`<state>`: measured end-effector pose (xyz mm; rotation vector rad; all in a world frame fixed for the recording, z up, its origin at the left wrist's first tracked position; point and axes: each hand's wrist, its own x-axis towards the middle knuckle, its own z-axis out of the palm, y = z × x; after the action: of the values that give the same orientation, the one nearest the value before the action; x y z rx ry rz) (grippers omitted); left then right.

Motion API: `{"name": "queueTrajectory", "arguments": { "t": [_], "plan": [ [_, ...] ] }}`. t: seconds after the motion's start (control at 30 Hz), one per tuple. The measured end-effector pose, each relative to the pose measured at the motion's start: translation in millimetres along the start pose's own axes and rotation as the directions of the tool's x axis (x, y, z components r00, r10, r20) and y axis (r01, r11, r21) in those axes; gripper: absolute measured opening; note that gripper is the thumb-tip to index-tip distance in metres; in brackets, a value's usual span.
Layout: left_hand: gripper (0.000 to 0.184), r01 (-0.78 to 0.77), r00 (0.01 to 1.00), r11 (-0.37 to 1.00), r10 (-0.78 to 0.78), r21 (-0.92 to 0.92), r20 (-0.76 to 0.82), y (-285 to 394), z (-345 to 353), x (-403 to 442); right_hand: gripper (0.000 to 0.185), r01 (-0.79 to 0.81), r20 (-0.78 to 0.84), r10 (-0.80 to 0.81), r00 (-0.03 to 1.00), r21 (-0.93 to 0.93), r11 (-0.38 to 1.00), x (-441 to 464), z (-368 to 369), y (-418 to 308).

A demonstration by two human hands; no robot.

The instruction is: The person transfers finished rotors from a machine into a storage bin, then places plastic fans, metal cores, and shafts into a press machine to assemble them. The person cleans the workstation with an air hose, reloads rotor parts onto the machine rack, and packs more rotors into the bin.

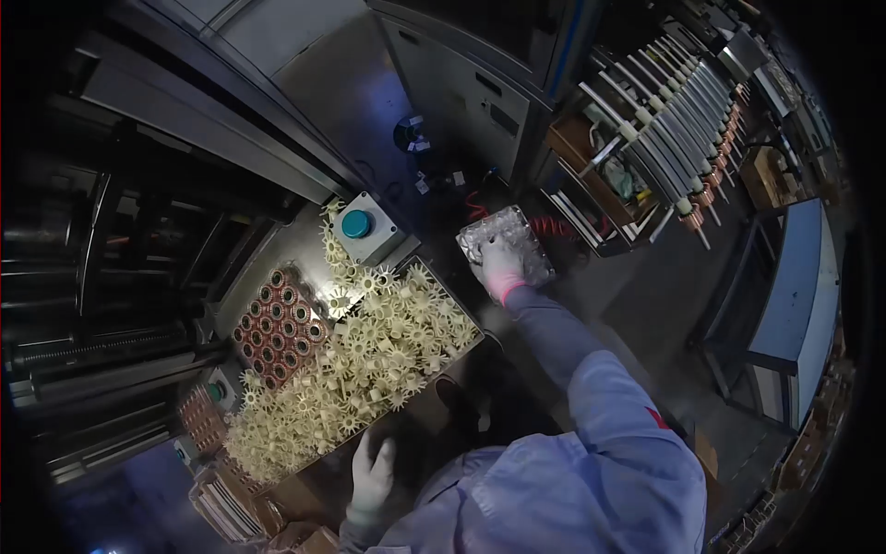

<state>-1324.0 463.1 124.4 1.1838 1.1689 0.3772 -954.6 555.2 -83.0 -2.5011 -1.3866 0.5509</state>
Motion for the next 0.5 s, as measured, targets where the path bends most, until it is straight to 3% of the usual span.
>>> {"name": "queueTrajectory", "arguments": {
  "t": [0.07,0.1,0.17,0.2,0.23,0.3,0.37,0.4,0.47,0.5],
  "plan": [
    [0.038,0.098,0.989,0.993,-0.105,-0.068,-0.108,-28,-10,-28,0.036,-0.031,-0.035,0.033,0.999,0.055,0.998,11,61,11],
    [0.037,0.012,0.993,0.953,0.024,0.302,-0.116,-33,-14,-43,0.035,-0.034,-0.012,0.034,0.999,0.037,0.999,14,62,6],
    [0.035,-0.059,0.988,0.777,0.135,0.627,-0.074,-46,-16,-64,0.035,0.037,0.066,-0.04,0.997,0.042,0.998,19,58,3],
    [0.03,0.174,0.957,0.954,-0.105,0.244,-0.269,-59,-13,-70,0.035,-0.045,0.143,0.038,0.989,0.048,0.998,23,52,1],
    [0.025,0.337,0.857,0.919,-0.39,-0.206,-0.338,-66,-9,-77,0.035,-0.038,0.152,0.026,0.988,0.074,0.997,28,57,6],
    [0.031,0.287,0.898,0.953,-0.302,-0.094,-0.32,-66,-3,-76,0.033,0.004,0.071,-0.018,0.997,0.193,0.981,30,62,24],
    [0.036,0.173,0.943,0.966,-0.106,0.194,-0.315,-90,-8,-72,0.034,-0.078,0.142,0.038,0.989,0.286,0.955,13,23,26],
    [0.036,0.175,0.947,0.965,-0.11,0.196,-0.303,-103,-14,-67,0.036,0.049,-0.042,-0.039,0.998,0.277,0.96,6,38,44],
    [0.039,0.059,0.979,0.893,0.036,0.445,-0.201,-115,-20,-50,0.038,0.017,-0.02,-0.012,1.0,0.281,0.959,-36,7,59],
    [0.039,0.054,0.982,0.894,0.032,0.445,-0.184,-114,-16,-43,0.039,0.049,-0.089,-0.023,0.996,0.295,0.954,-66,4,74]
  ]
}}
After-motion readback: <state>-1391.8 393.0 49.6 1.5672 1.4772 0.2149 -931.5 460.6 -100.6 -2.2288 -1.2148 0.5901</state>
